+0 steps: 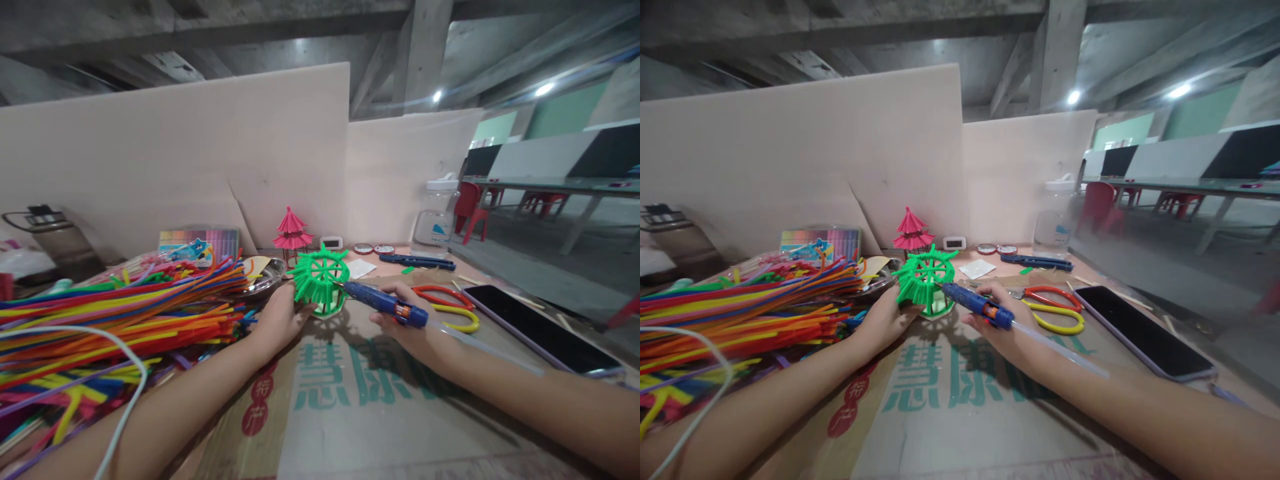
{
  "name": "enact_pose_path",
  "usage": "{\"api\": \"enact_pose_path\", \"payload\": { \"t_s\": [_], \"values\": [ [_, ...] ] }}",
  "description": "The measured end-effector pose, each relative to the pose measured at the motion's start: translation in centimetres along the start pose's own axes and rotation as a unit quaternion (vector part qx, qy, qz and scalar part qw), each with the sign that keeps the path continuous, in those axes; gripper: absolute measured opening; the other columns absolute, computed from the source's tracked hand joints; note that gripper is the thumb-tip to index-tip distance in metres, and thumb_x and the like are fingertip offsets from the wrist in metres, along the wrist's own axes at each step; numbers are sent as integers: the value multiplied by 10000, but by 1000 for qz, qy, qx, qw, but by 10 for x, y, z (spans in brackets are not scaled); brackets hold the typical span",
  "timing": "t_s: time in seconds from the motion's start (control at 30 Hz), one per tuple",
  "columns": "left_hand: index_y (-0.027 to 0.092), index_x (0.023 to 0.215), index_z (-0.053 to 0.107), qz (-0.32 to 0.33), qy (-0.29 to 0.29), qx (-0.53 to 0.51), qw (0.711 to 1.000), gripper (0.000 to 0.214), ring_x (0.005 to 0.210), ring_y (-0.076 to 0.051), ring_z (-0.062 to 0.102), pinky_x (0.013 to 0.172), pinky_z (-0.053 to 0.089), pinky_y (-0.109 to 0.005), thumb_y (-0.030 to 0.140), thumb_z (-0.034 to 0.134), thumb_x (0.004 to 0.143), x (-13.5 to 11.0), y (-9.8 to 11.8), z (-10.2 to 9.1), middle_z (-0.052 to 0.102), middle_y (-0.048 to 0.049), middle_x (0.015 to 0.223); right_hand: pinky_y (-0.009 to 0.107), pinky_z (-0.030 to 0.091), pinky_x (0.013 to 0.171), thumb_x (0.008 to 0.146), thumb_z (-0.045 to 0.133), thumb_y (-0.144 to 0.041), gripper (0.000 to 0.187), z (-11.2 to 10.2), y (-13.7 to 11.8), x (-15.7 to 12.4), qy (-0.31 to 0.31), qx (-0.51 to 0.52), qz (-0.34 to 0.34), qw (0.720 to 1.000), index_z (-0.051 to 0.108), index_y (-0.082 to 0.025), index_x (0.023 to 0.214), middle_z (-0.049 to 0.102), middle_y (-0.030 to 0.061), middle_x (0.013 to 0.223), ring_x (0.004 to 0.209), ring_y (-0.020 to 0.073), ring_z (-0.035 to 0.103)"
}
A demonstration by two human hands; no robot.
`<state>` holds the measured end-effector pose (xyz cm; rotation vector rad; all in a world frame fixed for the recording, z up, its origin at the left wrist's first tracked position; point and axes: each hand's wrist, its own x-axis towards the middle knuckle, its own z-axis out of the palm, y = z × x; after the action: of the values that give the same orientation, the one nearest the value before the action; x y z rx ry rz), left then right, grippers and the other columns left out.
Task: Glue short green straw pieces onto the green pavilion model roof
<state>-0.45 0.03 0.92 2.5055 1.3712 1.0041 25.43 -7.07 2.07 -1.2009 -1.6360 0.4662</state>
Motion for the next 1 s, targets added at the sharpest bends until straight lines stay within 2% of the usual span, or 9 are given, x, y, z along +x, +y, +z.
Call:
{"api": "enact_pose_path", "payload": {
  "t_s": [0.17,0.4,0.77,0.9,1.0],
  "values": [
    [193,1326,554,-4,3,-7,1000,468,1254,-317,576,1095,432,-489,384,600,902,0,-1,0,663,-142,1248,268,392,504,767,704,-449,270,0,2,0,-1,-11,-6,1000,599,-241,904,574,-41,612,534,159,517],
    [183,1290,573,-17,3,-18,1000,446,1256,-319,581,1098,437,-485,397,593,899,0,-1,2,647,-151,1288,269,381,505,771,692,-488,285,2,8,0,-16,-37,1,999,615,-244,898,590,-33,613,535,166,527],
    [177,1305,534,-40,-6,-36,999,466,1252,-301,588,1094,443,-467,390,592,894,0,-4,4,638,-146,1304,272,399,526,780,695,-437,261,1,10,0,-53,-65,6,996,621,-244,940,635,-24,655,560,172,562],
    [163,1310,525,-55,-9,-29,998,490,1249,-317,588,1089,442,-479,386,609,882,1,-6,5,645,-160,1290,281,424,539,756,719,-434,282,3,9,1,-42,-51,-5,998,624,-244,942,662,-15,686,577,180,587],
    [176,1261,550,-58,-3,-31,998,454,1192,-312,623,1049,475,-457,377,635,863,1,-7,5,671,-145,1243,291,450,542,782,706,-478,292,3,9,1,-27,-1,-21,999,606,-236,912,674,-1,686,585,186,603]
  ]
}}
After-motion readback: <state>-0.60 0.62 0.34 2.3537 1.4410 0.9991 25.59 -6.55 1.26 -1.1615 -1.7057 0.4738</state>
